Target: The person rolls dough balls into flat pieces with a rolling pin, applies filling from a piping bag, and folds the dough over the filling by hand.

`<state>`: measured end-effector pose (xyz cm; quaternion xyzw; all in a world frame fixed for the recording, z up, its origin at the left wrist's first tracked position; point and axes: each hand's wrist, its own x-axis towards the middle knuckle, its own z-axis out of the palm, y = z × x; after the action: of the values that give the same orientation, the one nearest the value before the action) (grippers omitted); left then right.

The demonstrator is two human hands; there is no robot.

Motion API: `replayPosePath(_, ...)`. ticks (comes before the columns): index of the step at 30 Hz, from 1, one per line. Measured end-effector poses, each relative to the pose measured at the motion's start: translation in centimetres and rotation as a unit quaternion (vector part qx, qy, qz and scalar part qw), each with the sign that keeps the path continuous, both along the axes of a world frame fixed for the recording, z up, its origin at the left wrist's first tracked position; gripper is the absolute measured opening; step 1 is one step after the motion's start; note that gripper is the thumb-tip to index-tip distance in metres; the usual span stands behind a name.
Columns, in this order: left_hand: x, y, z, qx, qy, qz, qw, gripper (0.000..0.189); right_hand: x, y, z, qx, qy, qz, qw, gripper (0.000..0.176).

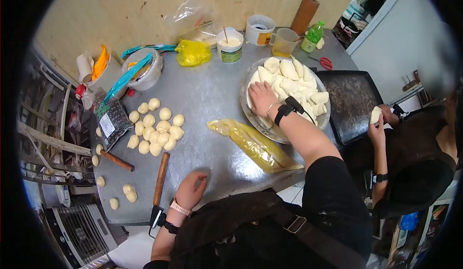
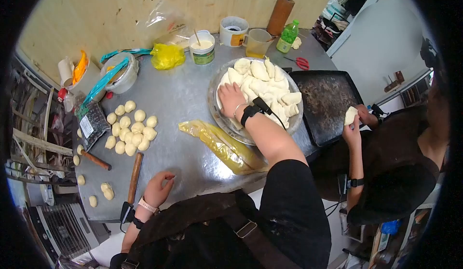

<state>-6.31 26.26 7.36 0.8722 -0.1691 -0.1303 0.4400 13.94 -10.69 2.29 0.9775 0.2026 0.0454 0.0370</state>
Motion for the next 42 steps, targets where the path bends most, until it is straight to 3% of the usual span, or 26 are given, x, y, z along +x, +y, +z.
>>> replayPosePath(2,-0.5,0.8,-0.4,0.014,0.000,0.000,1.000,0.019,-2.1,0.3,1.4,-0.088,0.049,0.053,0.994,0.059)
replayPosePath(5,-2.3,3.3,-2.5,0.024,0.008,0.021,0.999,0.018,-4.3,-2.1,0.3,-0.066,0.145,0.142,0.977,0.052)
replayPosePath(7,-3.5,4.6,-2.7,0.026,0.038,0.058,0.997,0.017,-5.0,-3.9,0.7,0.029,0.178,0.172,0.969,0.052)
replayPosePath(9,-3.9,4.9,-2.8,0.024,0.055,0.085,0.995,0.016,-6.3,-4.6,2.9,0.088,0.249,0.047,0.963,0.060)
replayPosePath(12,-3.5,4.6,-3.0,0.019,0.054,0.105,0.993,0.016,-6.6,-6.1,-0.4,0.079,0.147,0.018,0.986,0.073)
replayPosePath(15,-2.2,2.9,-2.6,-0.006,0.030,0.069,0.997,0.016,-4.2,-4.1,-1.7,0.152,0.270,-0.161,0.937,0.079)
replayPosePath(16,-1.9,2.3,-2.0,-0.006,0.038,0.063,0.997,0.016,-3.7,-3.4,-1.8,0.076,0.291,-0.154,0.941,0.074)
replayPosePath(19,-0.9,1.4,-0.3,-0.012,0.032,0.041,0.999,0.015,-4.3,-3.2,-2.9,0.105,0.244,-0.113,0.957,0.068)
replayPosePath(20,-1.1,1.9,-0.8,-0.018,0.016,0.033,0.999,0.015,-4.4,-4.2,-3.4,0.140,0.219,-0.044,0.965,0.063)
replayPosePath(23,-2.2,4.2,-2.1,-0.021,0.044,0.069,0.996,0.014,-4.5,-6.4,0.7,0.242,0.380,-0.107,0.886,0.062)
replayPosePath(24,-2.8,5.0,-2.6,-0.019,0.067,0.089,0.994,0.013,-4.8,-7.5,1.3,0.303,0.361,-0.141,0.871,0.058)
replayPosePath(27,-4.2,6.9,-4.5,0.002,0.101,0.120,0.988,0.014,-6.1,-8.9,2.8,0.179,0.328,-0.048,0.926,0.053)
replayPosePath(28,-4.5,7.1,-4.8,-0.007,0.126,0.126,0.984,0.014,-6.5,-8.8,5.3,0.252,0.493,-0.073,0.830,0.046)
replayPosePath(31,-4.3,6.3,-5.5,-0.025,0.125,0.125,0.984,0.015,-5.3,-9.6,4.7,0.290,0.392,-0.182,0.854,0.045)
replayPosePath(32,-4.0,5.8,-5.3,-0.018,0.110,0.110,0.988,0.015,-4.4,-10.1,2.1,0.223,0.328,-0.087,0.914,0.040)
replayPosePath(35,-2.3,4.0,-3.6,-0.005,0.073,0.070,0.995,0.015,-5.9,-8.0,-2.8,0.261,0.226,0.027,0.938,0.035)
replayPosePath(38,-1.9,3.7,-2.6,-0.003,0.072,0.055,0.996,0.015,-3.6,-6.5,-1.7,0.057,0.342,-0.008,0.938,0.039)
replayPosePath(41,-2.5,5.1,-3.1,-0.001,0.077,0.070,0.995,0.015,-1.6,-6.0,0.8,0.101,0.368,-0.106,0.918,0.044)
replayPosePath(42,-2.9,5.7,-3.4,-0.005,0.079,0.081,0.994,0.015,-2.3,-5.2,3.5,0.184,0.309,-0.162,0.919,0.040)
